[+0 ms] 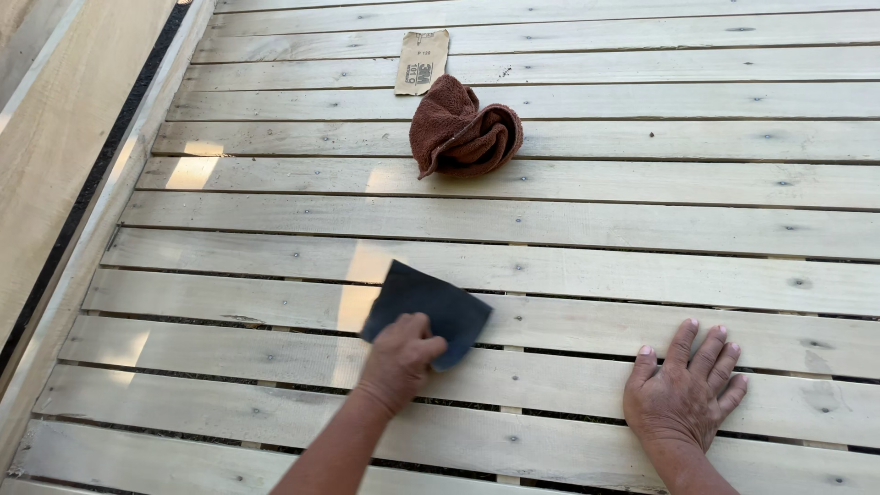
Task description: The person sands the wooden slatted floor of an outdoor structure by hand, rubbing a sheet of sandpaper back and forth across the planks. They work along the edge rail first, then move across the open floor, sanding different boards one after another.
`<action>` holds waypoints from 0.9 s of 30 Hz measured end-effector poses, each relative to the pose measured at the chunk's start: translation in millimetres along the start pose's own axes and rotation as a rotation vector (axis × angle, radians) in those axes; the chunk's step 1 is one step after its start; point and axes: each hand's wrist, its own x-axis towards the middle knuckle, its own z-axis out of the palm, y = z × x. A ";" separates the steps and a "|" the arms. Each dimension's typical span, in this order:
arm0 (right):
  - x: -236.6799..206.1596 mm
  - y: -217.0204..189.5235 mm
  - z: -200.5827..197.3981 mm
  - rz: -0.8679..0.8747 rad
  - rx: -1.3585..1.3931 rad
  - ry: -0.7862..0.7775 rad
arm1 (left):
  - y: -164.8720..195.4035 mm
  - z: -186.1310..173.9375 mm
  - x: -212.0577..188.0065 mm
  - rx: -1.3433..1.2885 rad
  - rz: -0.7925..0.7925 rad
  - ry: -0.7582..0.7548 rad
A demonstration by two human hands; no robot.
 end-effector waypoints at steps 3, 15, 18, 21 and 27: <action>-0.3 -0.4 1.9 0.001 -0.023 0.007 | -32.8 -17.5 -14.3 0.005 -0.054 0.083; 0.7 -4.4 -10.2 0.009 0.016 -0.009 | 59.6 30.2 26.9 -0.152 0.154 0.139; 0.0 -4.4 -9.1 0.004 0.008 -0.006 | -8.7 -4.7 -6.6 -0.090 0.038 0.221; -0.7 -4.2 -6.4 0.002 0.015 0.012 | -21.5 -8.1 -12.6 -0.053 -0.043 0.213; -0.8 -3.7 -3.9 0.001 -0.030 -0.001 | 71.0 35.0 33.9 -0.088 0.090 0.173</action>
